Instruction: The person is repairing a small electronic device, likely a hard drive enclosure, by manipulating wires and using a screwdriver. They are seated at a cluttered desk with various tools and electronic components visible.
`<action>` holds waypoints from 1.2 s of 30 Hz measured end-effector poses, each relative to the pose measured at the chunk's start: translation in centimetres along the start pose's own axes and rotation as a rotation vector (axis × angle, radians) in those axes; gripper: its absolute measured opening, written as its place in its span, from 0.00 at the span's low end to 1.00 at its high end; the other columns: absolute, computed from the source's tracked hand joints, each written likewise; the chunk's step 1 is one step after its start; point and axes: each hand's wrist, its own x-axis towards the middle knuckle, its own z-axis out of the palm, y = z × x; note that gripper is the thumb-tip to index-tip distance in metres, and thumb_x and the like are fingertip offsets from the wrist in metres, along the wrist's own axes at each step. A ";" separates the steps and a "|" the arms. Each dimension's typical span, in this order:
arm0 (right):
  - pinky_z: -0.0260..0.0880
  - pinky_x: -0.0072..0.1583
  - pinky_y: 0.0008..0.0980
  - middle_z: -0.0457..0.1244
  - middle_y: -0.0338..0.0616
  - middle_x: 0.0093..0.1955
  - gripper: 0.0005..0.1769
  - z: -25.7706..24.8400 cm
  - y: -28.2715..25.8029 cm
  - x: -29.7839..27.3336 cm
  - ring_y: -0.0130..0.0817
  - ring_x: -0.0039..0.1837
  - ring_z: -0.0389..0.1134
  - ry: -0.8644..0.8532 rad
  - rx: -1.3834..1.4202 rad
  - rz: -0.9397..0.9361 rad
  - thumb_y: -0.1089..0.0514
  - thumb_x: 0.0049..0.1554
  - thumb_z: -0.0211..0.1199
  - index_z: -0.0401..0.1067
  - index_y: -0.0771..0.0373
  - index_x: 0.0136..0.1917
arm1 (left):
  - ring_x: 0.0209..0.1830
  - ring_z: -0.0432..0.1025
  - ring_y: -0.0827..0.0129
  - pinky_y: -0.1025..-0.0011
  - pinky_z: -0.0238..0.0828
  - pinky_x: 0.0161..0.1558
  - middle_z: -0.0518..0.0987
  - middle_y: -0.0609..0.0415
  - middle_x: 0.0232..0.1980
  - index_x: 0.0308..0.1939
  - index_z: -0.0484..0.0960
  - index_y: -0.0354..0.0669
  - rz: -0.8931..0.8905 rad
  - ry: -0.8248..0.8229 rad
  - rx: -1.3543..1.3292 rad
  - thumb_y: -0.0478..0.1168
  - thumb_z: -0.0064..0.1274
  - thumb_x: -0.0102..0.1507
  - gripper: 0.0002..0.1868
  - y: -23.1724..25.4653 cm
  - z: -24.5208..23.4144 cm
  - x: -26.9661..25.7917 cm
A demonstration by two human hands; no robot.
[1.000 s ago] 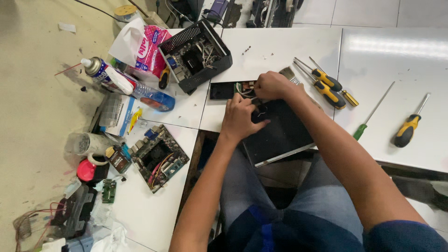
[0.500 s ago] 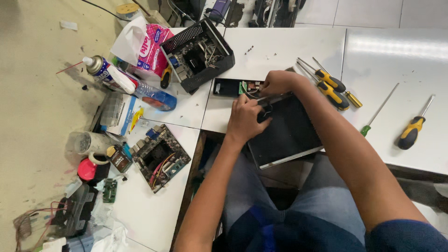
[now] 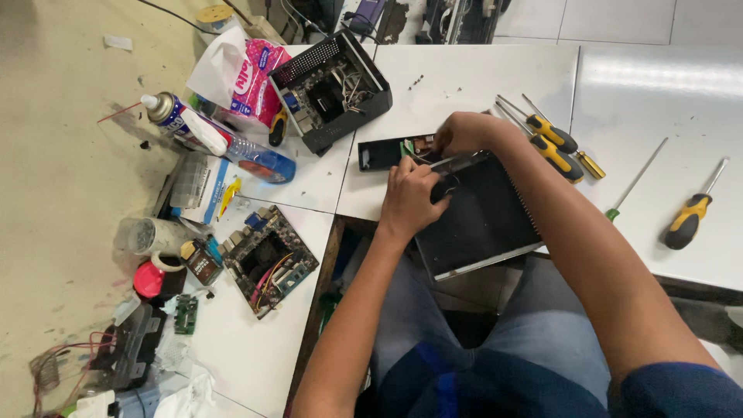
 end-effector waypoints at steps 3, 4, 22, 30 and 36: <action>0.70 0.66 0.54 0.75 0.48 0.54 0.16 0.4 0.1 -0.5 0.56 0.61 0.74 0.026 0.093 -0.028 0.56 0.55 0.70 0.86 0.47 0.57 | 0.48 0.68 0.65 0.59 0.73 0.52 0.79 0.60 0.37 0.40 0.87 0.53 0.005 -0.013 0.005 0.55 0.70 0.55 0.17 0.6 -1.0 0.0; 0.70 0.66 0.54 0.75 0.48 0.54 0.16 0.3 0.0 -0.6 0.56 0.61 0.74 0.028 0.093 -0.029 0.56 0.55 0.70 0.86 0.47 0.57 | 0.48 0.68 0.65 0.59 0.73 0.52 0.79 0.60 0.37 0.40 0.87 0.53 0.007 -0.012 0.007 0.55 0.70 0.55 0.17 0.6 -0.8 0.0; 0.71 0.66 0.52 0.75 0.52 0.55 0.17 -1.7 0.0 -4.3 0.57 0.62 0.74 -0.020 0.148 0.060 0.44 0.56 0.69 0.88 0.49 0.56 | 0.51 0.67 0.64 0.58 0.72 0.58 0.81 0.57 0.48 0.63 0.70 0.54 0.030 -0.090 0.047 0.48 0.69 0.55 0.34 0.5 0.1 0.3; 0.70 0.68 0.54 0.75 0.53 0.55 0.23 -0.2 3.0 1.2 0.56 0.62 0.74 -0.088 0.020 0.121 0.38 0.57 0.68 0.87 0.48 0.60 | 0.49 0.67 0.63 0.60 0.71 0.56 0.82 0.57 0.47 0.59 0.76 0.55 -0.017 -0.112 -0.011 0.49 0.69 0.55 0.30 1.1 -1.1 0.5; 0.74 0.65 0.51 0.76 0.50 0.56 0.23 -1.6 0.3 -1.3 0.54 0.63 0.75 -0.125 -0.053 0.094 0.46 0.49 0.69 0.87 0.49 0.58 | 0.51 0.67 0.64 0.59 0.71 0.58 0.83 0.59 0.47 0.58 0.77 0.57 -0.022 -0.134 0.010 0.50 0.68 0.56 0.28 1.3 -1.2 0.4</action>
